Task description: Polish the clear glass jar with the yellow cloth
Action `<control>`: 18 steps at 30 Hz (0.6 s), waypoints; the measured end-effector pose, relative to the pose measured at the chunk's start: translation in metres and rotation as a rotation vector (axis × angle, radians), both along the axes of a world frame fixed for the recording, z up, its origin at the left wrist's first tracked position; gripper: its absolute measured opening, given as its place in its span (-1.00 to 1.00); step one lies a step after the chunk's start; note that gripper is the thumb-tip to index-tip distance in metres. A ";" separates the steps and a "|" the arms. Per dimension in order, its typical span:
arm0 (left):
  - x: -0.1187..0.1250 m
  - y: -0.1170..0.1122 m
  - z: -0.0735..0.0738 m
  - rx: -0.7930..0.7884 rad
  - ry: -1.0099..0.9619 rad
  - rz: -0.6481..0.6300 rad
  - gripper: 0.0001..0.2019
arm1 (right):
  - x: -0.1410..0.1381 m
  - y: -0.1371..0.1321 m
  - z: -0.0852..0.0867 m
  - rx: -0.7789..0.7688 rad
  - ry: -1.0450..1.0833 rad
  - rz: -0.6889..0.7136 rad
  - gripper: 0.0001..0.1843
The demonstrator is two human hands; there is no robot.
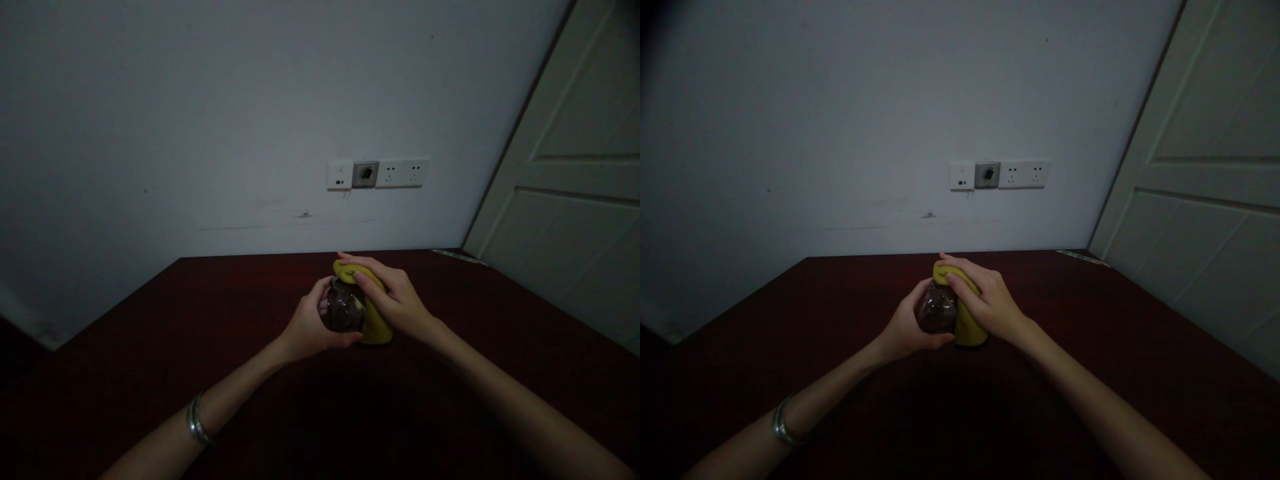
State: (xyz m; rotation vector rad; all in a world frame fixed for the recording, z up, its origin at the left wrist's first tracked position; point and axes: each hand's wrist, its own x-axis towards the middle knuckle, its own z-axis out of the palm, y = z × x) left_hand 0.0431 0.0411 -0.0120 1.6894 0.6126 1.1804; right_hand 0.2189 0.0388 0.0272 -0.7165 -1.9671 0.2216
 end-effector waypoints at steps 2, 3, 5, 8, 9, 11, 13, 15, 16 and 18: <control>0.001 -0.001 -0.001 -0.005 -0.020 -0.013 -0.20 | -0.001 -0.001 0.001 0.009 0.013 -0.004 -0.67; 0.001 -0.001 -0.001 -0.011 -0.035 -0.018 -0.21 | -0.002 -0.002 0.002 0.028 0.006 0.008 -0.67; 0.002 -0.002 -0.001 -0.015 -0.052 -0.023 -0.22 | -0.002 -0.005 0.004 0.085 -0.009 0.043 -0.67; 0.003 -0.002 -0.001 -0.004 -0.060 -0.013 -0.26 | -0.003 -0.010 0.007 0.177 -0.038 0.102 -0.68; 0.003 -0.002 -0.002 0.005 -0.059 -0.004 -0.27 | -0.004 -0.012 0.007 0.204 -0.053 0.119 -0.68; 0.003 -0.002 -0.002 0.025 -0.058 0.016 -0.25 | -0.005 -0.013 0.008 0.241 -0.075 0.149 -0.69; 0.003 -0.002 -0.003 0.045 -0.053 0.033 -0.22 | -0.005 -0.013 0.008 0.229 -0.055 0.161 -0.71; 0.002 -0.003 -0.004 0.061 -0.046 0.042 -0.19 | -0.006 -0.011 0.007 0.159 0.014 0.154 -0.74; 0.002 -0.003 -0.004 0.066 -0.039 0.048 -0.18 | -0.006 -0.010 0.007 0.111 0.055 0.145 -0.76; 0.002 -0.004 -0.005 0.070 -0.023 0.061 -0.16 | -0.006 -0.008 0.005 0.020 0.122 0.125 -0.79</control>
